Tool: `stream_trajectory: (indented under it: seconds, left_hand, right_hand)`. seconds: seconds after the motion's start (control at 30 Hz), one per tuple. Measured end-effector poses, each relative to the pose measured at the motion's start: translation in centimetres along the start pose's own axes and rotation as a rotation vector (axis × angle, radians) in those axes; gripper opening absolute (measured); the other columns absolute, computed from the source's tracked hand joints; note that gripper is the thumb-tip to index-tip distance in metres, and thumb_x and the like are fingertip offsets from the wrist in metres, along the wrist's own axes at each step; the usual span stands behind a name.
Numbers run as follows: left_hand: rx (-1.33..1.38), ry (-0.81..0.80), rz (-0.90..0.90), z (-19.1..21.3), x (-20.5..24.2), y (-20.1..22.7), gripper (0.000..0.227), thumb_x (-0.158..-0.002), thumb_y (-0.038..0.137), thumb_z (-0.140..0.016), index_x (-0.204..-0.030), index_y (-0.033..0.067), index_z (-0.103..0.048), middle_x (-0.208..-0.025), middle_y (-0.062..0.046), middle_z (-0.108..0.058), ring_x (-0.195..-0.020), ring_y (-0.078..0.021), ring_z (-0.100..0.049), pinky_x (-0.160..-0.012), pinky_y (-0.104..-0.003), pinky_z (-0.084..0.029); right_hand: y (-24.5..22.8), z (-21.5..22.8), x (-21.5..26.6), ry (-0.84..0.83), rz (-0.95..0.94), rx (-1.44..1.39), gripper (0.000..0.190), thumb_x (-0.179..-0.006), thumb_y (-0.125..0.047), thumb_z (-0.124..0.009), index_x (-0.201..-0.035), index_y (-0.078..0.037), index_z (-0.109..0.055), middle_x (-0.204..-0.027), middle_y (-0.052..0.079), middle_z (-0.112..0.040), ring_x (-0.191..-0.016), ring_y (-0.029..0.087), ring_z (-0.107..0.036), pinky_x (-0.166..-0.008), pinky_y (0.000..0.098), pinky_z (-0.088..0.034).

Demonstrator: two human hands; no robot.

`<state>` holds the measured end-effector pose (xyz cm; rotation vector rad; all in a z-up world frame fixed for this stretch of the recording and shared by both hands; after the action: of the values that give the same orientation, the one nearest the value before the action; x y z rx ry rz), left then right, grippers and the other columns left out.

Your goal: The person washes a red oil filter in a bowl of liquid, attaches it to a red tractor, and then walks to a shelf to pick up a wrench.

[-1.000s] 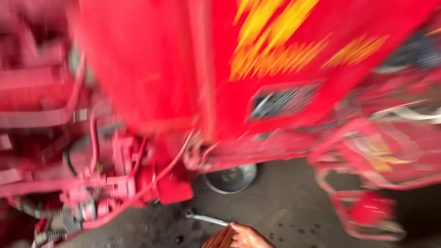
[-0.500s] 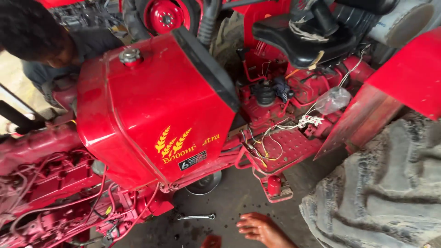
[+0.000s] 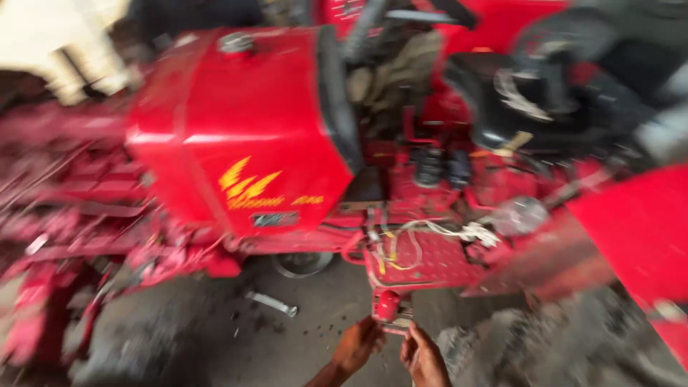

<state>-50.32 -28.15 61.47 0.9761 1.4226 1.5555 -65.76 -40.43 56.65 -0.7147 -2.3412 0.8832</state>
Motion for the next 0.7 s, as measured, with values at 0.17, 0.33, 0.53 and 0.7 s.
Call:
stream_trajectory:
  seconds: [0.17, 0.33, 0.53, 0.7]
  left_hand:
    - [-0.083, 0.165, -0.013, 3.4, 1.5, 6.5, 0.032, -0.101, 0.030, -0.061, -0.116, 0.0030, -0.059, -0.093, -0.007, -0.070, -0.074, -0.0211, -0.065, -0.067, -0.037, -0.054]
    - [-0.125, 0.425, -0.088, 10.6, 4.9, 7.9, 0.035, -0.101, 0.034, -0.060, -0.111, 0.0012, -0.063, -0.084, -0.008, -0.072, -0.076, -0.0183, -0.072, -0.067, -0.035, -0.056]
    - [0.398, 0.625, 0.070, 21.4, 8.1, 4.2, 0.046, -0.110, 0.039, -0.050, -0.093, -0.0021, -0.063, -0.071, -0.007, -0.066, -0.063, -0.0161, -0.066, -0.056, -0.029, -0.054]
    - [0.435, 0.659, 0.097, 29.5, 11.6, 6.1, 0.027, -0.101, 0.036, -0.055, -0.102, 0.0099, -0.062, -0.085, 0.002, -0.070, -0.075, -0.0091, -0.068, -0.061, -0.026, -0.055]
  right_hand:
    - [-0.4, -7.2, -1.8, -0.104, -0.211, -0.035, 0.045, -0.095, -0.035, -0.058, -0.126, -0.002, -0.063, -0.122, 0.013, -0.072, -0.115, 0.024, -0.066, -0.096, 0.0391, -0.050]
    - [2.2, -16.3, -3.1, -0.353, -0.289, 0.004, 0.051, -0.100, -0.032, -0.057, -0.138, 0.002, -0.057, -0.134, 0.016, -0.064, -0.125, 0.027, -0.061, -0.108, 0.0450, -0.046]
    - [7.6, -26.4, -4.3, -0.432, -0.496, 0.039, 0.057, -0.098, -0.034, -0.053, -0.146, -0.002, -0.049, -0.148, 0.020, -0.056, -0.134, 0.028, -0.054, -0.109, 0.0441, -0.042]
    - [13.0, -35.5, -6.4, -0.558, -0.386, -0.046, 0.060, -0.099, -0.030, -0.052, -0.151, -0.004, -0.041, -0.156, 0.017, -0.047, -0.141, 0.029, -0.046, -0.115, 0.0447, -0.038]
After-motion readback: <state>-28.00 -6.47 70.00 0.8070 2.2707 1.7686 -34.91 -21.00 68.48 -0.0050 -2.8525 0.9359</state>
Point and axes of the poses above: each hand's wrist, its own x-axis away from the middle knuckle, its own z-axis out of the back of the hand, y = z × x, the point moved 4 cm from there along -x, towards the middle knuckle
